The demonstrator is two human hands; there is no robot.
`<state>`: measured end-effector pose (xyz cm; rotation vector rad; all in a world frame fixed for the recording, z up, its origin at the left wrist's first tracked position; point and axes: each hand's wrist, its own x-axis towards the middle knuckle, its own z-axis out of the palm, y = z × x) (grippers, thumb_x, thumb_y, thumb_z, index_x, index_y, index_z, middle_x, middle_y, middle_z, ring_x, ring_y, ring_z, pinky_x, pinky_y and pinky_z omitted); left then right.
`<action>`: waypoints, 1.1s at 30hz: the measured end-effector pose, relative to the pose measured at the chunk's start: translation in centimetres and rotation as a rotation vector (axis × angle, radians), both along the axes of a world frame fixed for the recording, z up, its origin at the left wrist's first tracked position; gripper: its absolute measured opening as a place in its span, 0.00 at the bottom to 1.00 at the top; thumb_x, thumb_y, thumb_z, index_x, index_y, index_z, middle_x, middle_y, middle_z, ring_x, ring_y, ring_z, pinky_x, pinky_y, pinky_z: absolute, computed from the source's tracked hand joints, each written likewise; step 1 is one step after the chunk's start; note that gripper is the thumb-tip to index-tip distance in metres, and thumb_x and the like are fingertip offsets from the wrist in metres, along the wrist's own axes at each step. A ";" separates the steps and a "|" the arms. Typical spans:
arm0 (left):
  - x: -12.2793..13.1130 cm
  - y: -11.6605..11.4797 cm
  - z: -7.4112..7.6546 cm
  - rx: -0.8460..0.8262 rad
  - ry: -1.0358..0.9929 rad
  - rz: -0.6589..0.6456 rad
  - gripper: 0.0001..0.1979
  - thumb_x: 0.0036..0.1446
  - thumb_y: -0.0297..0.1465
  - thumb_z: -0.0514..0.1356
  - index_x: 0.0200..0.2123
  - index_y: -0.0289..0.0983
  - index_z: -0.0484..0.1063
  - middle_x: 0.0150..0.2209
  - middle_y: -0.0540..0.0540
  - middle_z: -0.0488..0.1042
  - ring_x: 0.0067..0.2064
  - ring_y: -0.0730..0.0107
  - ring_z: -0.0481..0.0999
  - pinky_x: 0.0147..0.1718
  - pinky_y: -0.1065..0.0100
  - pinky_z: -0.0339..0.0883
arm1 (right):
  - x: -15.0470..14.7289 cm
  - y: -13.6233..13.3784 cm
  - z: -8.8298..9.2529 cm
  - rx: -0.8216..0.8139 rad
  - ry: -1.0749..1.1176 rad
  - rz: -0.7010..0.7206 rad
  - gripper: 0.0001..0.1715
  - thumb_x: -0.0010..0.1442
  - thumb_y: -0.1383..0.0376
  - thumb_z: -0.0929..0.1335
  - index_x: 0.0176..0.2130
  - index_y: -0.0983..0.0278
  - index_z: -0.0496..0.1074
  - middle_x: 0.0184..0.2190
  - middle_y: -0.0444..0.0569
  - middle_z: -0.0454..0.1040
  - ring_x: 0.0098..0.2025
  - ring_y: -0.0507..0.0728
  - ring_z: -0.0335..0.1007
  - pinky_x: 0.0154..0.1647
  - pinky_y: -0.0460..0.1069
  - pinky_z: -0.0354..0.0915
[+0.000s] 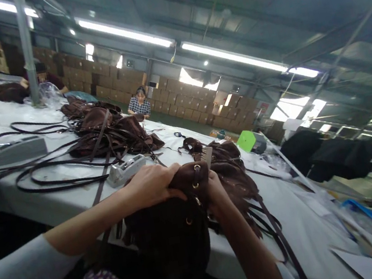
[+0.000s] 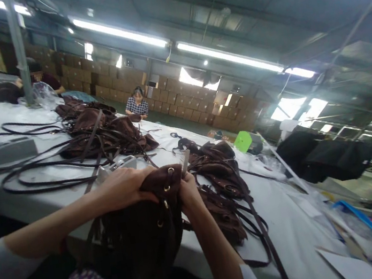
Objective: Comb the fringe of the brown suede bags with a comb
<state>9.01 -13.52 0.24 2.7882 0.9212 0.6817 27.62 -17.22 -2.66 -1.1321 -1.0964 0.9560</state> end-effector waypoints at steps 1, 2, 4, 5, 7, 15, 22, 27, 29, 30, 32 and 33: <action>0.1 0.3 -0.5 -0.056 -0.023 0.003 0.27 0.50 0.50 0.59 0.48 0.39 0.71 0.35 0.42 0.78 0.38 0.53 0.77 0.33 0.64 0.62 | 0.2 0.1 -0.6 -0.030 0.000 0.019 0.18 0.41 0.55 0.76 0.23 0.66 0.72 0.18 0.43 0.71 0.20 0.51 0.64 0.21 0.45 0.62; 0.1 0.6 -0.9 -0.118 -0.057 -0.005 0.23 0.50 0.48 0.59 0.45 0.40 0.73 0.34 0.44 0.78 0.37 0.56 0.76 0.32 0.65 0.61 | 0.4 0.2 -1.1 -0.056 -0.005 0.033 0.20 0.41 0.53 0.76 0.23 0.67 0.72 0.17 0.43 0.71 0.20 0.50 0.64 0.20 0.44 0.61; 0.1 1.2 -1.5 -0.254 -0.116 -0.039 0.18 0.50 0.46 0.60 0.38 0.40 0.75 0.31 0.48 0.78 0.34 0.62 0.75 0.30 0.69 0.59 | 1.0 0.2 -2.0 -0.100 -0.007 0.074 0.23 0.42 0.50 0.75 0.25 0.67 0.72 0.18 0.43 0.71 0.20 0.50 0.64 0.20 0.44 0.60; 0.0 1.5 -1.6 -0.314 -0.128 -0.053 0.18 0.49 0.46 0.60 0.36 0.40 0.76 0.29 0.50 0.76 0.32 0.65 0.74 0.28 0.70 0.58 | 1.4 0.1 -2.3 -0.123 -0.015 0.078 0.24 0.43 0.49 0.75 0.27 0.67 0.72 0.18 0.43 0.71 0.19 0.49 0.62 0.19 0.43 0.58; -0.2 2.3 -1.7 -0.394 -0.128 -0.047 0.19 0.49 0.48 0.60 0.32 0.39 0.77 0.23 0.52 0.72 0.27 0.69 0.70 0.25 0.70 0.55 | 2.4 -0.3 -3.0 -0.162 -0.038 0.006 0.27 0.45 0.46 0.73 0.31 0.66 0.72 0.20 0.42 0.71 0.16 0.46 0.57 0.16 0.42 0.53; 0.3 5.3 -2.6 -0.485 -0.058 0.074 0.23 0.45 0.50 0.61 0.35 0.36 0.79 0.20 0.52 0.67 0.24 0.71 0.65 0.22 0.70 0.50 | 4.4 -6.3 -6.8 -0.090 -0.321 -0.085 0.35 0.56 0.41 0.63 0.49 0.66 0.69 0.23 0.42 0.70 0.17 0.48 0.55 0.17 0.44 0.53; 2.1 5.6 -3.3 -0.619 0.048 0.087 0.23 0.41 0.50 0.63 0.33 0.36 0.79 0.20 0.52 0.68 0.23 0.71 0.63 0.21 0.69 0.49 | 4.8 -6.7 -10.8 -0.081 -0.742 -0.200 0.16 0.56 0.54 0.66 0.35 0.65 0.75 0.26 0.47 0.75 0.28 0.55 0.70 0.30 0.47 0.64; 2.2 5.9 -4.1 -0.717 0.113 0.166 0.26 0.40 0.52 0.64 0.31 0.34 0.78 0.23 0.47 0.70 0.23 0.69 0.65 0.20 0.68 0.49 | 8.2 -7.1 -12.4 -0.115 -0.735 -0.473 0.25 0.56 0.52 0.64 0.42 0.69 0.74 0.37 0.58 0.76 0.39 0.62 0.72 0.40 0.53 0.65; 2.1 6.4 -5.1 -0.735 0.114 0.184 0.27 0.41 0.53 0.63 0.31 0.33 0.78 0.23 0.46 0.71 0.22 0.69 0.65 0.19 0.68 0.49 | 8.0 -8.9 -12.8 -0.114 -0.687 -0.615 0.28 0.57 0.49 0.64 0.45 0.69 0.73 0.38 0.58 0.75 0.37 0.61 0.72 0.38 0.52 0.65; 2.1 6.7 -5.6 -0.749 0.105 0.195 0.27 0.41 0.53 0.62 0.31 0.34 0.78 0.23 0.46 0.71 0.22 0.70 0.65 0.19 0.68 0.50 | 7.3 -9.9 -12.9 -0.110 -0.648 -0.653 0.28 0.57 0.49 0.64 0.45 0.68 0.74 0.37 0.57 0.76 0.35 0.60 0.72 0.37 0.51 0.65; 2.1 7.3 -6.7 -0.779 0.084 0.221 0.27 0.41 0.53 0.62 0.30 0.34 0.78 0.23 0.46 0.72 0.22 0.69 0.66 0.20 0.69 0.51 | 5.1 -11.7 -13.4 -0.113 -0.571 -0.573 0.27 0.58 0.48 0.65 0.44 0.66 0.74 0.34 0.53 0.77 0.31 0.58 0.71 0.34 0.49 0.65; 2.2 7.5 -7.2 -0.793 0.078 0.235 0.27 0.41 0.54 0.62 0.30 0.34 0.78 0.23 0.46 0.72 0.22 0.69 0.67 0.20 0.69 0.52 | 3.7 -12.3 -13.8 -0.126 -0.542 -0.459 0.26 0.58 0.49 0.65 0.45 0.66 0.74 0.32 0.51 0.77 0.30 0.57 0.71 0.32 0.48 0.65</action>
